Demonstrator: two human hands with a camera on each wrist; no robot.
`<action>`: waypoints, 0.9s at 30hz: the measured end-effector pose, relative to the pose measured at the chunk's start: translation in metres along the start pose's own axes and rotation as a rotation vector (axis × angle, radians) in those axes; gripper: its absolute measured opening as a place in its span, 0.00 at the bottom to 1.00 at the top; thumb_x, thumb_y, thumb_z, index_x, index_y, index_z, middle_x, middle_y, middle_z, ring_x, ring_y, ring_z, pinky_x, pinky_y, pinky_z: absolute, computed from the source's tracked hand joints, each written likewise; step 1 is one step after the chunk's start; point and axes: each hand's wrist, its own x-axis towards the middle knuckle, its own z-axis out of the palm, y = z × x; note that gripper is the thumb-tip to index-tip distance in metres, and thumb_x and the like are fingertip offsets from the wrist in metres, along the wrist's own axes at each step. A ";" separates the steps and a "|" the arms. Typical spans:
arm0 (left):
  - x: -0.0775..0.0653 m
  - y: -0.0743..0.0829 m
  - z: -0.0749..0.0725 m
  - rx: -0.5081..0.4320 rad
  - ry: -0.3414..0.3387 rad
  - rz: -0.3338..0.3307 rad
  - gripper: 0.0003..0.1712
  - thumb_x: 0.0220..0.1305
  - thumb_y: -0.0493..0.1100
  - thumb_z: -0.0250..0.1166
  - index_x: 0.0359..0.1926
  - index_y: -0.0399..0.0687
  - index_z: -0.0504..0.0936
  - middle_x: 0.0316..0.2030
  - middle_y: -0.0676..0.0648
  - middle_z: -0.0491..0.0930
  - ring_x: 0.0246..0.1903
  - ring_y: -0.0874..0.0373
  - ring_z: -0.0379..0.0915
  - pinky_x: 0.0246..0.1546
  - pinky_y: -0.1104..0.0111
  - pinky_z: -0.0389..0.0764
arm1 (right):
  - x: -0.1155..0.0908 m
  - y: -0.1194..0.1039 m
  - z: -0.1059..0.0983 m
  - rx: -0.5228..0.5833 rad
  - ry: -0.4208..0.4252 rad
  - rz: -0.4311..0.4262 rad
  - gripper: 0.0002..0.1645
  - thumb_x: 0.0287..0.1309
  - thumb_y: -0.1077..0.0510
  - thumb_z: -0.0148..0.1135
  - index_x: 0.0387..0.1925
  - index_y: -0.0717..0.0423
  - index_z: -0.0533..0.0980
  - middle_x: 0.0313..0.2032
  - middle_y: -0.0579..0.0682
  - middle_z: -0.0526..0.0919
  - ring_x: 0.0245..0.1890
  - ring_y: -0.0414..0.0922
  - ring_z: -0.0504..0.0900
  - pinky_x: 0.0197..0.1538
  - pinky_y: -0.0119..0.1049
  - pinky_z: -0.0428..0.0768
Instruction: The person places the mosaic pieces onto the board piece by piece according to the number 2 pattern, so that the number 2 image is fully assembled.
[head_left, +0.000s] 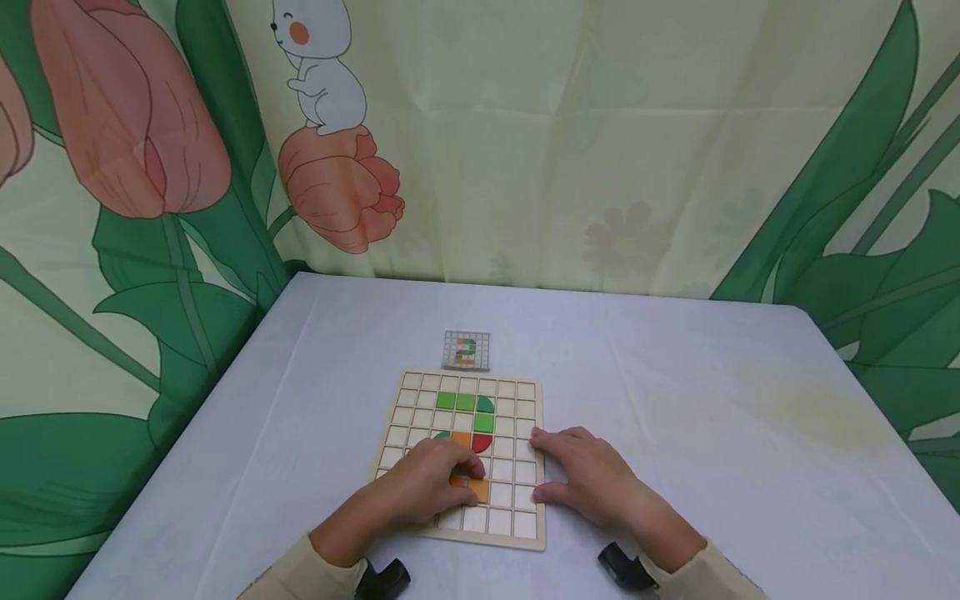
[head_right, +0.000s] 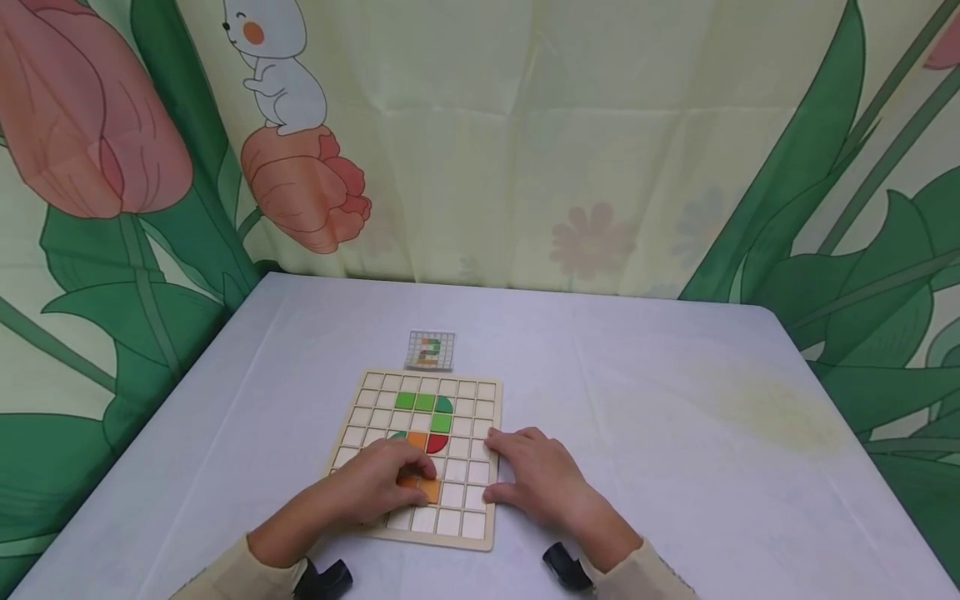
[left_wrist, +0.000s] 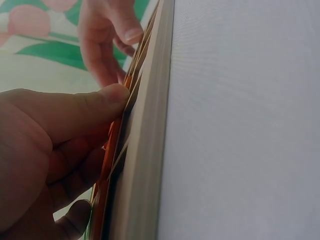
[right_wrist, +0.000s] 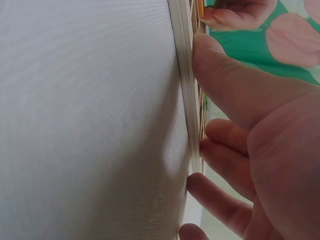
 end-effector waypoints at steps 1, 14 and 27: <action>0.000 0.000 0.000 0.001 0.000 0.000 0.11 0.56 0.46 0.77 0.40 0.56 0.86 0.34 0.67 0.77 0.35 0.67 0.68 0.42 0.69 0.74 | 0.000 0.000 0.000 0.004 0.000 0.001 0.43 0.51 0.43 0.76 0.65 0.55 0.74 0.64 0.49 0.76 0.60 0.53 0.73 0.59 0.54 0.73; -0.003 0.004 -0.001 0.044 -0.006 0.019 0.10 0.57 0.44 0.76 0.40 0.55 0.85 0.34 0.66 0.76 0.35 0.66 0.67 0.40 0.70 0.73 | 0.000 0.000 0.001 0.014 0.003 -0.013 0.42 0.51 0.43 0.76 0.65 0.55 0.74 0.64 0.49 0.76 0.59 0.53 0.73 0.58 0.54 0.73; -0.010 0.000 -0.012 -0.014 0.002 -0.008 0.14 0.61 0.47 0.73 0.47 0.51 0.85 0.43 0.60 0.79 0.44 0.62 0.72 0.49 0.64 0.77 | -0.001 0.006 0.001 0.153 0.003 0.021 0.51 0.51 0.44 0.76 0.71 0.59 0.66 0.71 0.53 0.67 0.67 0.57 0.68 0.66 0.55 0.67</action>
